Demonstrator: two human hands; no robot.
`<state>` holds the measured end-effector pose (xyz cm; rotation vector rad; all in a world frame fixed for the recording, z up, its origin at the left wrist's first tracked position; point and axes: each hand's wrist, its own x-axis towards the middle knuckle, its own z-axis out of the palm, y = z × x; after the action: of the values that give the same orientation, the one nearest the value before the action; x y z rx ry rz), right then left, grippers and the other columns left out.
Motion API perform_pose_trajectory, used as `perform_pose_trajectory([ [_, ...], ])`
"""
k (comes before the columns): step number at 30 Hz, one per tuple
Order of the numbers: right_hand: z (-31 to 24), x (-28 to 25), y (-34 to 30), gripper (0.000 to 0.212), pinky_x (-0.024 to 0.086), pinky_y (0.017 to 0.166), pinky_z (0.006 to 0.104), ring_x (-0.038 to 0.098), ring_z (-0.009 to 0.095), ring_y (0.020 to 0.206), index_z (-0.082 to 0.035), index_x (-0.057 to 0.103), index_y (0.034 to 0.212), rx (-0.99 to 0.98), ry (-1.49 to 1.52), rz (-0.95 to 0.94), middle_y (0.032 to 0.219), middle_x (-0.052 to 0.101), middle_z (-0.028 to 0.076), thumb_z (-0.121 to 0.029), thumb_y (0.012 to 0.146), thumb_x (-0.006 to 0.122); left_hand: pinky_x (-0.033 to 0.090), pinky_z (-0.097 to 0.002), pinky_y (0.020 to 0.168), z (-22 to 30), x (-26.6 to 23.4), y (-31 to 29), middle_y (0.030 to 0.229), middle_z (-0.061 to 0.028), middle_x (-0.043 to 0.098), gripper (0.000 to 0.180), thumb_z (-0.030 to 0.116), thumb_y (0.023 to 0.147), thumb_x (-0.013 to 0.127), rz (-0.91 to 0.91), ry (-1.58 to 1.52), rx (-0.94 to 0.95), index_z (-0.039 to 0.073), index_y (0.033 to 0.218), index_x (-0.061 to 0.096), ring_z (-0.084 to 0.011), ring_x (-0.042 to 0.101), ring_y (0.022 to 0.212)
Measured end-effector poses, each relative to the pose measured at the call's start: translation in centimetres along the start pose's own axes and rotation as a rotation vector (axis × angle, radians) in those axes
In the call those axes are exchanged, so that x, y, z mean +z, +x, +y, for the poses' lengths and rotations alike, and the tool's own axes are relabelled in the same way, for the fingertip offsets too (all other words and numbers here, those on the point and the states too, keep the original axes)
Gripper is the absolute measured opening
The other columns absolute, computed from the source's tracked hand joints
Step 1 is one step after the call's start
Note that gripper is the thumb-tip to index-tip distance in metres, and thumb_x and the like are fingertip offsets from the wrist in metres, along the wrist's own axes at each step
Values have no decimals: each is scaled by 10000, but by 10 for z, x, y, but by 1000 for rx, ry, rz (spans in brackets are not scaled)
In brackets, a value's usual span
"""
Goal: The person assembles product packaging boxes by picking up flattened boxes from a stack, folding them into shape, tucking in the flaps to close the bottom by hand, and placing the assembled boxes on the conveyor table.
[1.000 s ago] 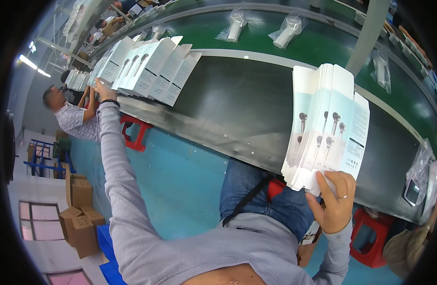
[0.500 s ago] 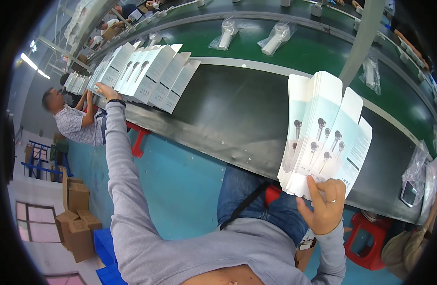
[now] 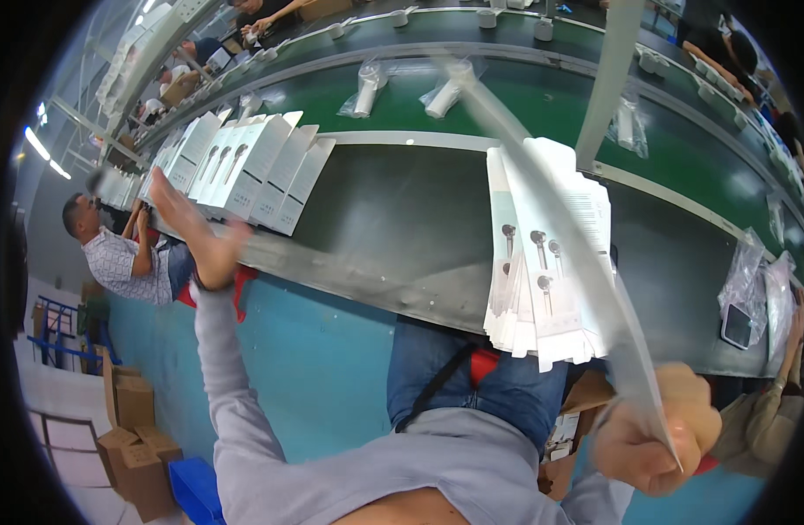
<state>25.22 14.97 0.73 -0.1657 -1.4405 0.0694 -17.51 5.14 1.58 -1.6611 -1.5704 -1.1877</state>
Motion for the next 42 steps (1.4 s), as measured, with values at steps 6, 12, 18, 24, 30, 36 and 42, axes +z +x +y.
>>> perform_pose_trajectory([
  [6, -37, 66, -7, 160, 444, 473, 252, 572, 169, 518, 63, 609, 823, 655, 451, -265, 658, 615, 147, -82, 818, 540, -27, -646, 993, 151, 18, -38, 1403, -106, 272, 814, 508, 719, 604, -314, 22, 409, 514, 1331, 68, -348, 218, 1303],
  [12, -37, 67, -19, 115, 415, 486, 226, 555, 144, 528, 35, 616, 863, 742, 321, -539, 660, 615, 116, -7, 805, 526, 430, -462, 848, 161, 8, -26, 1205, -192, 476, 729, 314, 664, 721, -600, -178, 301, 412, 1264, 318, -296, 553, 997],
  [18, -33, 75, -83, 441, 458, 729, 301, 574, 232, 867, 31, 524, 1055, 859, 797, -554, 933, 597, 166, -359, 849, 541, 502, -281, 635, 159, -2, -74, 828, -101, 626, 1009, 124, 622, 804, -415, -572, -122, 65, 1362, 120, -204, 622, 659],
  [24, -57, 76, -143, 405, 481, 707, 282, 638, 228, 780, 48, 507, 1092, 990, 451, -591, 869, 645, 138, -229, 818, 617, 414, -313, 854, 185, 39, -108, 1126, -105, 459, 1009, 120, 651, 777, -133, -626, -611, 11, 1368, 76, -178, 482, 1025],
  [30, -51, 81, -130, 444, 460, 761, 282, 611, 201, 856, 42, 444, 1160, 1221, 760, -670, 940, 625, 148, -218, 834, 596, 216, -422, 1035, 163, 48, -145, 1390, -212, 253, 1115, 480, 582, 771, -243, -2000, -534, -2, 1374, 152, -294, 273, 1284],
  [36, -36, 93, -146, 734, 381, 845, 319, 489, 203, 995, 0, 240, 1326, 1165, 642, -751, 1084, 485, 130, -305, 781, 627, 211, -441, 1041, 177, 50, -126, 1335, -256, 314, 1186, 475, 517, 815, -102, -1581, -912, -22, 1362, 148, -297, 304, 1263],
  [42, -46, 106, -145, 1006, 325, 967, 345, 388, 241, 1193, -20, 38, 1387, 1218, 1011, -479, 1320, 342, 153, -482, 740, 654, 99, -497, 1048, 170, 59, -137, 1428, -249, 72, 871, 547, 834, 454, -362, -528, -468, 33, 1400, 37, -389, 56, 1331],
])
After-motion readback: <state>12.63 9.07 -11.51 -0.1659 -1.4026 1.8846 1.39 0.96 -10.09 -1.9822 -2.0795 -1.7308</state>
